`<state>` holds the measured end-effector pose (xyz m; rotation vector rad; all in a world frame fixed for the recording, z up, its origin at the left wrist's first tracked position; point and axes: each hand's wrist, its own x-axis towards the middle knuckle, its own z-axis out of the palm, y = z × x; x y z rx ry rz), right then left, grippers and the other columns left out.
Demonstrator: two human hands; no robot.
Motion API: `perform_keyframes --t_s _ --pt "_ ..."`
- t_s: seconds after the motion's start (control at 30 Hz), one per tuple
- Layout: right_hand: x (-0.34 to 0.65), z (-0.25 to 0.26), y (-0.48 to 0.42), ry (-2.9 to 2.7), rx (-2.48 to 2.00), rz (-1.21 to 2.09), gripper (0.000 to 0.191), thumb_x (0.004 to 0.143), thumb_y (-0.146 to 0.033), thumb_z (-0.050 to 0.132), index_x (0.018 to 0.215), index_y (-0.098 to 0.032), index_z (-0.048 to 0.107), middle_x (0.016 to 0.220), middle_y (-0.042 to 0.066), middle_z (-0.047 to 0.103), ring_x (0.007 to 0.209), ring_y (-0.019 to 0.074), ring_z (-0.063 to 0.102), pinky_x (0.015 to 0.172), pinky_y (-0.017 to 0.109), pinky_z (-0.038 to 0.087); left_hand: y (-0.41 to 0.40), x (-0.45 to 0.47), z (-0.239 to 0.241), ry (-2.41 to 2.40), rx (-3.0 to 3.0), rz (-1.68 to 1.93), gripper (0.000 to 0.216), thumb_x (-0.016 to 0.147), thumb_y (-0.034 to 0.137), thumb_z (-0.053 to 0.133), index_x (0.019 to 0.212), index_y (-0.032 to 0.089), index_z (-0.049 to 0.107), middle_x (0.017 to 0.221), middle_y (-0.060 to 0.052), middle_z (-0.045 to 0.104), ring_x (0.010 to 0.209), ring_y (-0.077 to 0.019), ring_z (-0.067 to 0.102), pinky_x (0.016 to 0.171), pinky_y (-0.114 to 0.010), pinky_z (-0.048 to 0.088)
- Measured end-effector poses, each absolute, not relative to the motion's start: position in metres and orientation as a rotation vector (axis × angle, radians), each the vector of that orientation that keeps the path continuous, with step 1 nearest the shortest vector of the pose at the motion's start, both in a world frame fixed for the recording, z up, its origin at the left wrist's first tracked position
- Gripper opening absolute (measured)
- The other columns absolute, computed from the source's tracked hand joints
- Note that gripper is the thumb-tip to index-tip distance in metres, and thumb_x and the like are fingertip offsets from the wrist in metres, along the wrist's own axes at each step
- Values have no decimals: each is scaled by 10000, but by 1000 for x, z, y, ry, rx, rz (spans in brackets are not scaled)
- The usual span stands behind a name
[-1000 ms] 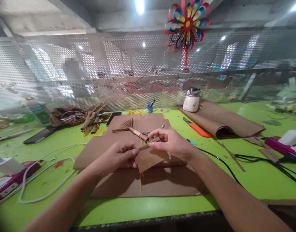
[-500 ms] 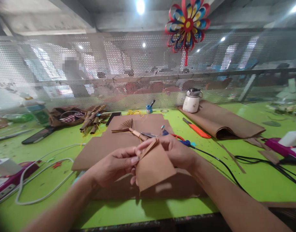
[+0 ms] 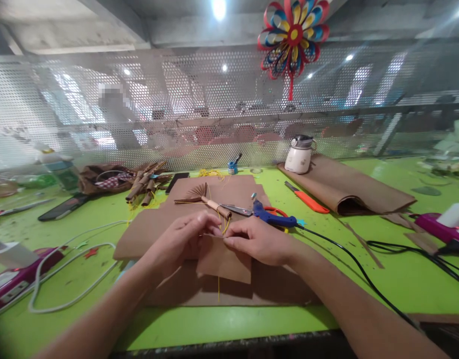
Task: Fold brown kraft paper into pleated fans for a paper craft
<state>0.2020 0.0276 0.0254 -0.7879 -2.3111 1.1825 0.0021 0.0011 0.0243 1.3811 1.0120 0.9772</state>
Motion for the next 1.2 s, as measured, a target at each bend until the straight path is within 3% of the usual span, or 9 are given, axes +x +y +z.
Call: perform_keyframes --t_s 0.1,0.27,0.6,0.8,0.97,1.2 --pt "199 22 29 -2285 -834 1096 213 844 -295 519 720 -144 602 657 -19 528 627 101 455 573 209 351 0 6 19 1073 1586 922 246 750 355 642 859 135 645 757 -24 612 669 -113 532 570 -197 391" --pt "197 19 31 -2050 -931 1113 180 791 -307 584 739 -144 637 672 0 589 632 113 514 561 213 386 3 6 15 1177 1605 975 157 742 278 627 805 134 621 601 20 540 528 -90 453 492 -197 340" --pt "201 20 33 -1952 -799 984 146 761 -200 614 863 -169 714 805 31 670 736 136 578 659 240 436 1 6 21 1092 1586 1181 92 721 189 633 772 118 602 719 -9 579 670 -106 502 617 -207 386" --pt "201 16 32 -1932 -719 994 156 756 -146 611 850 -170 732 782 38 676 714 130 591 625 230 444 -4 4 31 1058 1684 1082 219 818 300 547 850 116 662 846 -51 649 827 -166 560 732 -247 420" --pt "198 16 29 -1984 -647 878 172 752 -89 606 839 -156 738 781 49 673 722 125 602 646 226 456 -3 1 32 1145 1692 795 413 852 427 469 656 104 634 556 -8 562 536 -104 453 501 -211 317" --pt "195 16 27 -2045 -573 758 189 760 -49 582 847 -126 732 768 62 666 715 129 613 659 235 469 1 -1 29 1121 1596 699 368 815 437 523 705 103 632 517 10 514 486 -93 419 470 -211 284"
